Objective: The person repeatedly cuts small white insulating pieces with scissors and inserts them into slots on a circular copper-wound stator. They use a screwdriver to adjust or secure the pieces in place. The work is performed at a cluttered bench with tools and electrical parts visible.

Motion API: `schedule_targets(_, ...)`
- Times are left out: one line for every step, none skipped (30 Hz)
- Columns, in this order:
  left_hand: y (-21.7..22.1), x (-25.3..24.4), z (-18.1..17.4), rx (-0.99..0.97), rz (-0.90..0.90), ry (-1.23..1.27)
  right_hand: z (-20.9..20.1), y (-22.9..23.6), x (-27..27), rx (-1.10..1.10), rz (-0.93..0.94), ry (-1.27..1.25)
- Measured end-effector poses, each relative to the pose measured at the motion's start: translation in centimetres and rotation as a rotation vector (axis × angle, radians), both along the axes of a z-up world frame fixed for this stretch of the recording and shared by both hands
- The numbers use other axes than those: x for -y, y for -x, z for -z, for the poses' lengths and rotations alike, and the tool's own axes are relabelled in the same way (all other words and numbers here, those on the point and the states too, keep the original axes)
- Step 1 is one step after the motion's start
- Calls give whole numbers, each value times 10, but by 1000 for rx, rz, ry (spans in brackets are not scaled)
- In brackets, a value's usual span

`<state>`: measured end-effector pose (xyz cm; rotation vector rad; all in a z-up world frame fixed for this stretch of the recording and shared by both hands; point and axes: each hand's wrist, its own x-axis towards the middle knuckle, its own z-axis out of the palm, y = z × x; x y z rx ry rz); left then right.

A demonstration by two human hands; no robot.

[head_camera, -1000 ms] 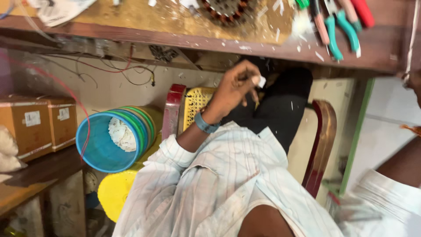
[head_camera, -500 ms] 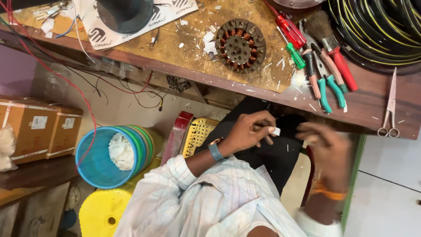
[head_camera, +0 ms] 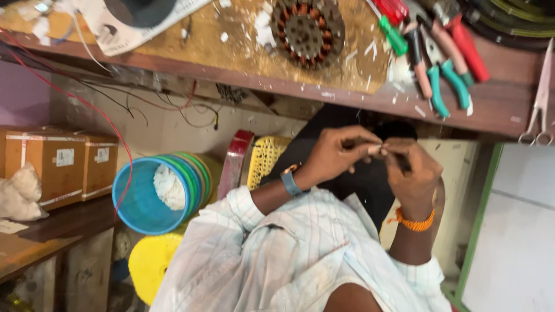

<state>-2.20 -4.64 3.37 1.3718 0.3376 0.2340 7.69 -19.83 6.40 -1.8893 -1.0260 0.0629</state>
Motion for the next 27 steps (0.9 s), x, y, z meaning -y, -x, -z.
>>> schedule_targets(1, 1, 1, 16, -10, 4, 1, -1, 3, 66, -7, 3)
schedule_targets(0, 2, 1, 32, -20, 8, 2, -2, 6, 133, -15, 7)
schedule_targets(0, 4, 2, 46, -25, 14, 4, -2, 7, 144, -11, -1)
schedule_targets(1, 6, 2, 47, -38, 16, 5, -1, 8, 154, -8, -8)
schedule_targets(0, 5, 2, 55, -52, 12, 6, -1, 6, 172, -6, -22)
schedule_targets(0, 6, 0, 63, -65, 8, 7, 2, 3, 136, 3, -43)
schedule_targets(0, 4, -2, 72, -63, -8, 8, 3, 0, 106, 13, -75)
schedule_targets(1, 5, -5, 81, -61, -25, 8, 6, -2, 77, 23, -107)
schedule_targets(2, 5, -8, 96, -60, -47, 8, 8, -4, 31, 39, -146)
schedule_targets(4, 4, -12, 92, -69, -115, 8, 11, -6, -15, 54, -185)
schedule_targets(3, 4, -14, 93, -80, -184, 9, 13, -7, -56, 68, -226)
schedule_targets(3, 3, -17, 95, -91, -252, 10, 14, -8, -96, 94, -222)
schedule_targets(2, 3, -18, 104, -94, -307, 12, 17, -7, -136, 119, -214)
schedule_targets(2, 3, -19, 113, -96, -362, 15, 18, -7, -176, 145, -206)
schedule_targets(2, 4, -19, 120, -98, -416, 19, 21, -7, -264, 173, -237)
schedule_targets(1, 4, -19, 177, -131, -518, 24, 24, -8, -352, 201, -269)
schedule_targets(-1, 3, -19, 237, -166, -619, 29, 25, -10, -440, 226, -302)
schedule_targets(-3, 3, -18, 299, -198, -719, 34, 27, -13, -475, 242, -315)
schedule_targets(-4, 3, -18, 284, -202, -755, 38, 27, -16, -509, 253, -327)
schedule_targets(-4, 4, -18, 268, -207, -792, 42, 27, -18, -543, 264, -339)
schedule_targets(-5, 4, -17, 255, -214, -827, 44, 29, -21, -533, 252, -359)
schedule_targets(-4, 6, -18, 194, -190, -665, 46, 31, -23, -523, 240, -379)
schedule_targets(-5, 7, -18, 138, -162, -505, 47, 31, -26, -512, 227, -403)
schedule_targets(-5, 8, -19, 82, -129, -344, 48, 30, -29, -516, 212, -478)
schedule_targets(-7, 11, -19, 85, -139, -201, 49, 30, -31, -523, 195, -554)
schedule_targets(-9, 13, -18, 87, -148, -58, 50, 30, -32, -529, 178, -631)
schedule_targets(-11, 14, -18, 90, -158, 82, 51, 28, -32, -496, 151, -602)
